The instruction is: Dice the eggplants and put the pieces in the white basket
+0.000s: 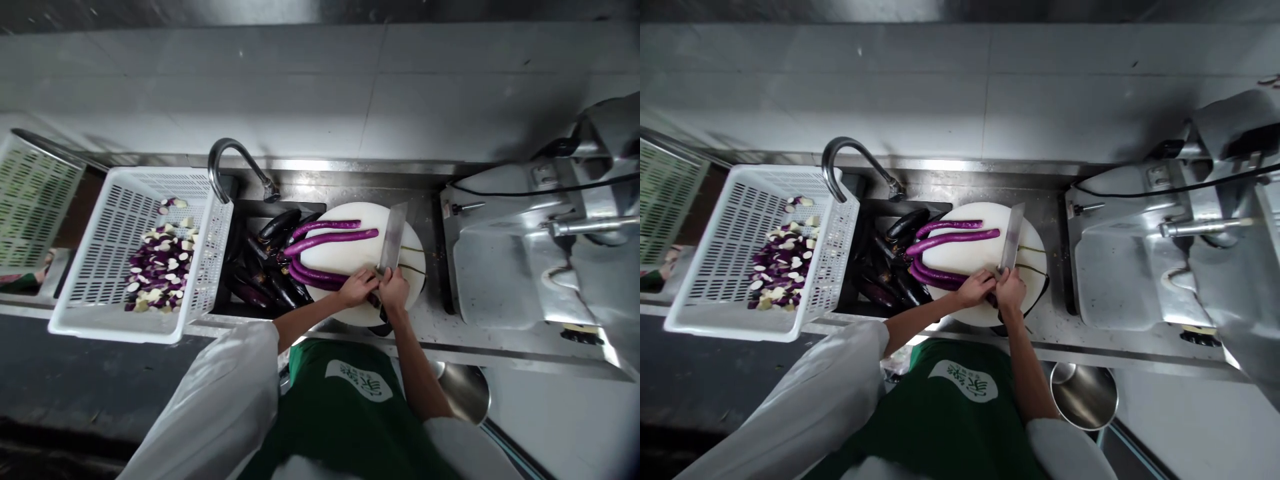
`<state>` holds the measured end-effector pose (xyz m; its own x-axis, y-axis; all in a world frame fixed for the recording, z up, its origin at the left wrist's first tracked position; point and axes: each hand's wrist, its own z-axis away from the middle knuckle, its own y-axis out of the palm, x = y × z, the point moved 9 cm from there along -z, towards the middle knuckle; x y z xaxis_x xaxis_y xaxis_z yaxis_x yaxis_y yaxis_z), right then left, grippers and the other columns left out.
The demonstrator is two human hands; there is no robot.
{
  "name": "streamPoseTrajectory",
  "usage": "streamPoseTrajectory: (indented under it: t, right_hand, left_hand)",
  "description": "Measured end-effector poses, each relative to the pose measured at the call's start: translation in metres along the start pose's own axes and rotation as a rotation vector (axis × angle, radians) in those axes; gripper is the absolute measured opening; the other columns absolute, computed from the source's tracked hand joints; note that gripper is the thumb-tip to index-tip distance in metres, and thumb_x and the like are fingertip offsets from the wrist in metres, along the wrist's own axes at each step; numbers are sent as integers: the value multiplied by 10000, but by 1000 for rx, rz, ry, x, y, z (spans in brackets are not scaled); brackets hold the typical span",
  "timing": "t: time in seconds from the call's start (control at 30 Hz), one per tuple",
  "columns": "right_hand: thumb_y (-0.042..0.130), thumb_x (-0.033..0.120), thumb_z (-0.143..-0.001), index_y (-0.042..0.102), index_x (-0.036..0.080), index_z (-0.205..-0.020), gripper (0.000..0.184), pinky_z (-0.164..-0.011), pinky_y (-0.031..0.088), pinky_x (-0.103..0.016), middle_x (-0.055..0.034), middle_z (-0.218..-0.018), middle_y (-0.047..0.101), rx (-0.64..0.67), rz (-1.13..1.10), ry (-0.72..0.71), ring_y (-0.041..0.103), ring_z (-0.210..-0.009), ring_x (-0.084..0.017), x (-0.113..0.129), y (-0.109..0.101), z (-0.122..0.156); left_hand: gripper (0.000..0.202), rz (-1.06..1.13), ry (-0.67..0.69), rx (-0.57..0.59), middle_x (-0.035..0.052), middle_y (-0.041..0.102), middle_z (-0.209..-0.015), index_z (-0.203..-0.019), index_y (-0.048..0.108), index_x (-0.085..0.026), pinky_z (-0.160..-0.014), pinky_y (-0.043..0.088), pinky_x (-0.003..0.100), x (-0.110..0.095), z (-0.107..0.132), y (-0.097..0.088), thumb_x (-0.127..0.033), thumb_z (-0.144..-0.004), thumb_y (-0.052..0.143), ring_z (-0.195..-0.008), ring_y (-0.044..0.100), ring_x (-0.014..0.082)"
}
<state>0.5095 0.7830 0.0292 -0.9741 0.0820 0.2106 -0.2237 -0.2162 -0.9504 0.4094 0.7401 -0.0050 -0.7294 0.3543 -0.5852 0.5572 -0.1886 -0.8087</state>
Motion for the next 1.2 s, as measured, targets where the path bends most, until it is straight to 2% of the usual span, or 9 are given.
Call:
streamPoseTrajectory:
  t: [0.07, 0.17, 0.23, 0.33, 0.4, 0.57, 0.67, 0.87, 1.2]
  right_hand:
    - [404, 260, -1047, 661, 70, -1052, 319, -624, 265, -307, -145, -817, 696, 0, -13, -9, 581, -673, -204, 0, -3, -2]
    - [395, 279, -1043, 649, 71, -1047, 328, -616, 241, -308, -121, -764, 665, -25, -34, -30, 534, -633, -194, -5, -11, 0]
    - [391, 288, -1038, 641, 75, -1034, 328, -612, 234, -305, -100, -728, 633, -57, -62, -41, 501, -610, -184, -11, -19, 4]
    - [395, 305, -1028, 628, 98, -986, 315, -604, 228, -301, -77, -693, 594, -121, -98, -48, 468, -586, -174, -21, -33, 12]
    - [398, 319, -1025, 619, 113, -960, 309, -599, 222, -301, -67, -675, 578, -155, -111, -56, 455, -573, -173, -27, -40, 21]
    - [388, 328, -1031, 609, 137, -923, 311, -588, 204, -297, -50, -642, 557, -167, -137, -84, 437, -556, -168, -35, -38, 55]
    - [383, 311, -1037, 610, 136, -927, 307, -587, 195, -292, -48, -649, 572, -126, -140, -92, 427, -550, -155, -35, -27, 72]
    - [379, 307, -1058, 621, 124, -983, 313, -598, 213, -283, -65, -696, 636, -25, -76, -93, 480, -568, -148, -23, -7, 78]
    - [324, 265, -1080, 620, 75, -1117, 353, -647, 366, -291, -151, -822, 717, 52, 21, -32, 672, -720, -215, 4, 8, 58]
  left_hand:
    - [251, -5, -29, -87, 110, 628, -1158, -1112, 700, -164, -1038, 485, 380, 7, 7, -11, -220, -1021, 473, -1093, 559, 236]
    - [288, -48, -162, -288, 128, 607, -1216, -1110, 712, -175, -1023, 472, 431, 27, 18, -41, -201, -1025, 438, -1143, 526, 260]
    - [264, -80, -119, -272, 130, 602, -1264, -1096, 728, -202, -1033, 443, 476, 26, 23, -51, -270, -1032, 481, -1190, 504, 286]
    - [257, -84, 99, -19, 113, 640, -1185, -1114, 740, -234, -1012, 444, 453, 7, 32, -37, -404, -1011, 578, -1124, 548, 272]
    - [259, -97, 128, 78, 98, 653, -1129, -1147, 733, -239, -1001, 462, 409, 3, 39, -26, -380, -1031, 550, -1070, 579, 242]
    - [310, -162, -131, -45, 107, 637, -1123, -1194, 715, -202, -998, 497, 390, 14, 37, -19, -334, -1067, 465, -1087, 582, 248]
    - [320, -171, -200, -98, 104, 631, -1099, -1239, 700, -205, -970, 515, 399, 12, 36, -12, -349, -1060, 478, -1072, 576, 259]
    - [317, -151, -203, -153, 106, 635, -1168, -1250, 690, -206, -1005, 509, 417, 6, 39, -4, -322, -1058, 468, -1117, 563, 257]
    - [366, -111, -170, -81, 104, 665, -1141, -1343, 644, -202, -1027, 494, 428, 5, 39, -1, -317, -1075, 423, -1092, 584, 253]
